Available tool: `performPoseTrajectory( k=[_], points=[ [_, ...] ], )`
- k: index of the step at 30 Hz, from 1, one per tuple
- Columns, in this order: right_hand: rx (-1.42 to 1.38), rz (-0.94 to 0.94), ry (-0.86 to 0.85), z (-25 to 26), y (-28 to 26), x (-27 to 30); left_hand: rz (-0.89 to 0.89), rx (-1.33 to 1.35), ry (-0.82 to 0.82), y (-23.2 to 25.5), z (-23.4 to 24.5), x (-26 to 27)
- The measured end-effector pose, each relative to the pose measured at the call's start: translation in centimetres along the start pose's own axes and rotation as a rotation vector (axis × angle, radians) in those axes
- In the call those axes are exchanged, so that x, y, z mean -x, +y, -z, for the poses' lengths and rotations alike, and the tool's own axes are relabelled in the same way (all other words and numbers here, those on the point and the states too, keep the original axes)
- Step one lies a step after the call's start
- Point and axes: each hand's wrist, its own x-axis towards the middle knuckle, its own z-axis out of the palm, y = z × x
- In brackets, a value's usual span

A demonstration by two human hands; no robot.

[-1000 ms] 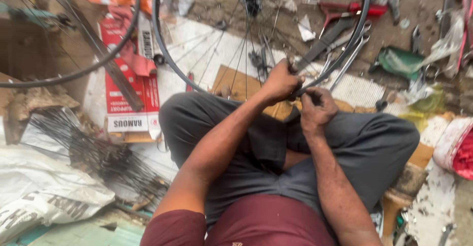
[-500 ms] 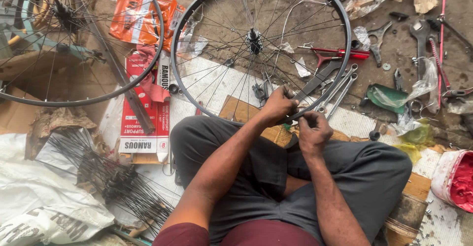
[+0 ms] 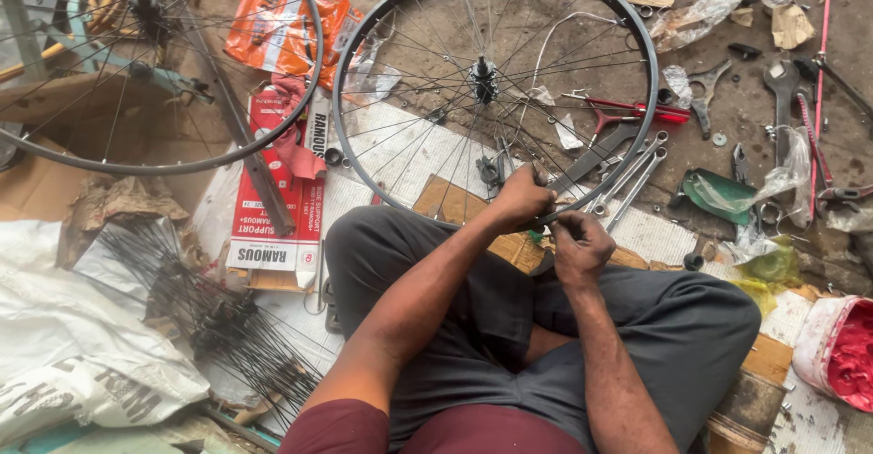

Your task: The person sits on the floor and uses a spoke wrench to tighten the nipples on a bicycle wheel. They rotate the wheel periodically to access different spokes and continue adjusting the tension.

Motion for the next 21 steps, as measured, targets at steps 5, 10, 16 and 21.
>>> performPoseTrajectory(
  k=[5,10,16,21],
  points=[
    [0.045,0.012,0.076,-0.8,-0.1,0.5,-0.053,-0.081,0.041,0.0,-0.2,-0.1],
    [0.012,0.029,0.108,-1.1,0.5,0.8,-0.060,-0.139,0.026,0.3,0.1,0.1],
    [-0.151,-0.060,0.121,-1.4,3.2,1.1,-0.006,-0.075,0.016,1.4,0.3,0.9],
    [-0.501,-0.497,0.001,0.1,4.4,-0.4,0.007,0.211,0.146,1.7,-0.2,1.1]
  ],
)
